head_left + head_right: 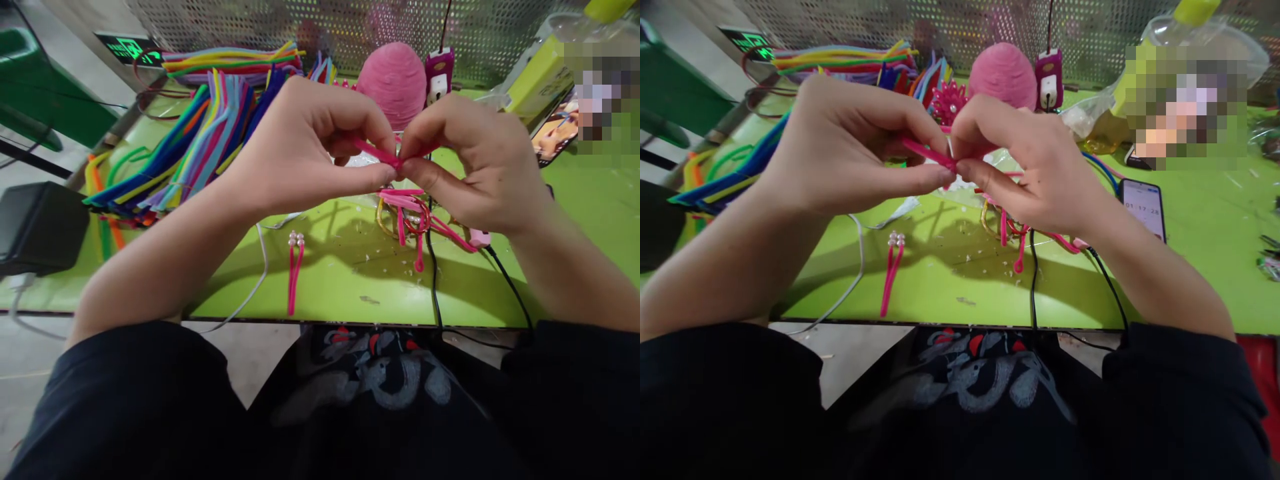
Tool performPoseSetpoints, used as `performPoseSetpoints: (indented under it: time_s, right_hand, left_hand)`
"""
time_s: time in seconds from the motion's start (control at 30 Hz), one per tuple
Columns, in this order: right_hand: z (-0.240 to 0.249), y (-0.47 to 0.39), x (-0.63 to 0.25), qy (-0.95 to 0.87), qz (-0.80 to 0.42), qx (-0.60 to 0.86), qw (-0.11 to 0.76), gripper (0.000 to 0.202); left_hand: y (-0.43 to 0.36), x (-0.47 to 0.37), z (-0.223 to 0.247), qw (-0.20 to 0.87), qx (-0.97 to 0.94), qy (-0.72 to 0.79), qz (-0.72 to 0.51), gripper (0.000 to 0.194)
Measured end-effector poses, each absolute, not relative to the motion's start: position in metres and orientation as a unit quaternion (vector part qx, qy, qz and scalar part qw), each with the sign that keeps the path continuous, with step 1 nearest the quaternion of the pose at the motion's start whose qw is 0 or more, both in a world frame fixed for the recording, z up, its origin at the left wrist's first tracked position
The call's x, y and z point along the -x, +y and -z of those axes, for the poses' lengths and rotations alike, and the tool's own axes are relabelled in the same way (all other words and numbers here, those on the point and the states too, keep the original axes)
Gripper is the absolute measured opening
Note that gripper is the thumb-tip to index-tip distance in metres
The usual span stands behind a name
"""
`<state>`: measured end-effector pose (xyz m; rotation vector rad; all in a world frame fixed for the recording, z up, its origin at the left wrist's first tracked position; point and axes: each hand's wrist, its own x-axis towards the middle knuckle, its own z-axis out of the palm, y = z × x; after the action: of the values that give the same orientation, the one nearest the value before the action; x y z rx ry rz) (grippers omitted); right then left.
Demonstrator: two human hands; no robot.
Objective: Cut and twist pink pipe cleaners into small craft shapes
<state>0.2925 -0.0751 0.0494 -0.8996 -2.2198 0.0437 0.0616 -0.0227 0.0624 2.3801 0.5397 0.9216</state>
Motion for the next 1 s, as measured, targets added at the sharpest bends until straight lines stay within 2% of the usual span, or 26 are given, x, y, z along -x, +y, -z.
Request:
performPoseSetpoints:
  time_s: [0.07, 0.23, 0.33, 0.4, 0.53, 0.57, 0.63, 0.7, 0.8, 0.93, 1.0]
  right_hand:
    - [-0.048, -0.076, -0.290, -0.853, -0.054, 0.336, 0.395, 0.008]
    - [-0.053, -0.080, -0.284, -0.797, -0.233, 0.345, 0.438, 0.024]
    - [-0.059, -0.085, -0.283, -0.772, -0.317, 0.343, 0.432, 0.024]
    - [-0.060, -0.087, -0.284, -0.802, -0.241, 0.346, 0.424, 0.018]
    - [-0.055, -0.085, -0.290, -0.854, 0.098, 0.360, 0.362, 0.003]
    - [-0.052, -0.083, -0.292, -0.853, 0.156, 0.358, 0.346, 0.006]
    - [-0.047, -0.075, -0.299, -0.853, 0.203, 0.353, 0.326, 0.019]
    - [-0.042, -0.068, -0.307, -0.861, 0.194, 0.356, 0.308, 0.030]
    - [-0.040, -0.061, -0.314, -0.854, 0.250, 0.330, 0.315, 0.029]
    - [-0.040, -0.061, -0.314, -0.843, 0.352, 0.258, 0.315, 0.018]
    - [-0.039, -0.061, -0.313, -0.837, 0.374, 0.238, 0.321, 0.019]
  left_hand:
    - [-0.024, -0.061, -0.061, 0.176, -0.892, 0.182, -0.374, 0.019]
    - [-0.026, -0.060, -0.059, -0.087, -0.903, 0.148, -0.395, 0.045]
    - [-0.027, -0.058, -0.060, -0.141, -0.900, 0.116, -0.396, 0.042]
    - [-0.027, -0.057, -0.061, -0.100, -0.903, 0.102, -0.404, 0.035]
    - [-0.031, -0.058, -0.063, 0.061, -0.903, 0.163, -0.392, 0.023]
    - [-0.032, -0.059, -0.064, 0.099, -0.901, 0.176, -0.385, 0.020]
    - [-0.034, -0.061, -0.063, 0.164, -0.896, 0.184, -0.369, 0.015]
    - [-0.034, -0.062, -0.063, 0.193, -0.896, 0.171, -0.362, 0.013]
    - [-0.033, -0.063, -0.061, 0.177, -0.898, 0.155, -0.371, 0.018]
    - [-0.032, -0.060, -0.060, 0.065, -0.905, 0.146, -0.394, 0.037]
    - [-0.032, -0.059, -0.060, 0.043, -0.914, 0.133, -0.381, 0.036]
